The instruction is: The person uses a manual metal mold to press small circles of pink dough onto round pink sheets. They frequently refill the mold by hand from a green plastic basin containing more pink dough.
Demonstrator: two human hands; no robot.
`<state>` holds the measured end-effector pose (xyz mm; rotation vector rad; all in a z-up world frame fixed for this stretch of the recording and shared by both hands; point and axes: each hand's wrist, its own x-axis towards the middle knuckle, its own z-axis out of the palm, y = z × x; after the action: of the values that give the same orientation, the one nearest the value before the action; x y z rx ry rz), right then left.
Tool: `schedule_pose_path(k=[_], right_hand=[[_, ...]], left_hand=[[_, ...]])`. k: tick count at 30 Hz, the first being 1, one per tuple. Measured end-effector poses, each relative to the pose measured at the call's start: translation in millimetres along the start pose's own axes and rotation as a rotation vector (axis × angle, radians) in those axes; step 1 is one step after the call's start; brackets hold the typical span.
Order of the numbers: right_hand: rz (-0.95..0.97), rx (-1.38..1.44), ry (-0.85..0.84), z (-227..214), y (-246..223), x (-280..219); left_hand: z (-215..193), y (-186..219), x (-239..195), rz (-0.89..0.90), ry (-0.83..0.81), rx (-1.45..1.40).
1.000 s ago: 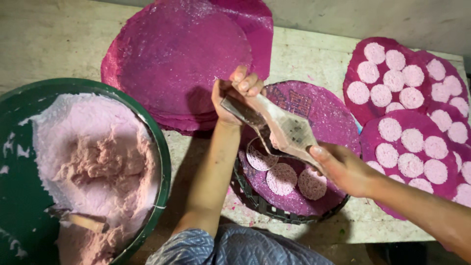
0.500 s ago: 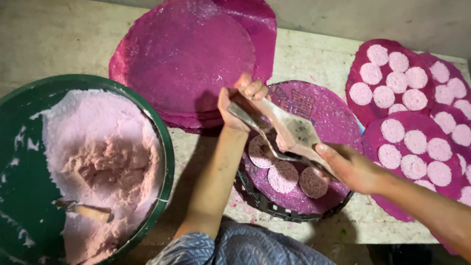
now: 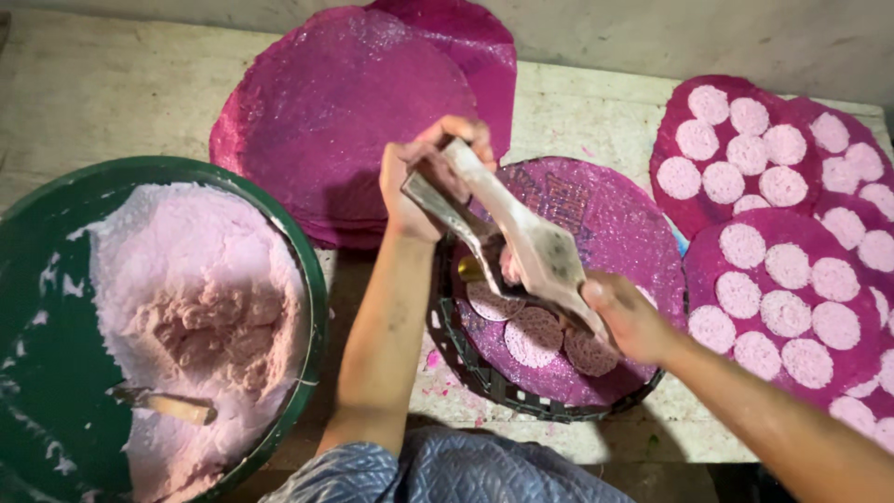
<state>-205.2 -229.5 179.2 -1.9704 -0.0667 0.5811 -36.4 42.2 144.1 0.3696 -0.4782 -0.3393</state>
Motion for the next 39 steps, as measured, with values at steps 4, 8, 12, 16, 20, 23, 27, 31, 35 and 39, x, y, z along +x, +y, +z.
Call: schedule_pose_path(k=[4,8,12,16,20,23,27,31,35,39], right_hand=[[-0.339,0.37,-0.026,7.1,8.2,-22.2],[-0.504,0.526,0.186,9.7,-7.3,-37.7],[-0.537,0.541,0.444,26.5,-7.5,-60.2],[-0.431,0.685,0.509,38.3,12.3,-78.2],[-0.403,0.67,0.558,41.1,32.7,-89.6],[-0.378,0.664,0.622,43.5,42.9,-96.8],[-0.384,0.698,0.615,49.7,51.4,-100.2],[-0.382,0.696,0.645,50.1,59.6,-105.5],[-0.388,0.712,0.614,49.7,66.2,-109.0],[-0.38,0.684,0.659,49.1,67.2,-108.8]], left_hand=[[19.9,1.7,-44.7,-0.164,0.336,0.791],[39.0,-21.9,-93.3,-0.524,0.114,1.436],[35.9,-42.1,-116.0,-0.531,-0.115,1.779],[28.7,-45.7,-121.3,-0.526,-0.094,1.719],[31.5,-45.3,-121.3,-0.488,-0.127,1.797],[37.3,-49.7,-118.5,-0.379,-0.216,1.931],[43.6,-52.7,-119.6,-0.301,-0.32,2.036],[46.8,-51.2,-123.2,-0.274,-0.318,2.008],[44.9,-49.7,-129.0,-0.165,-0.341,1.985],[42.0,-53.4,-120.9,-0.249,-0.274,1.973]])
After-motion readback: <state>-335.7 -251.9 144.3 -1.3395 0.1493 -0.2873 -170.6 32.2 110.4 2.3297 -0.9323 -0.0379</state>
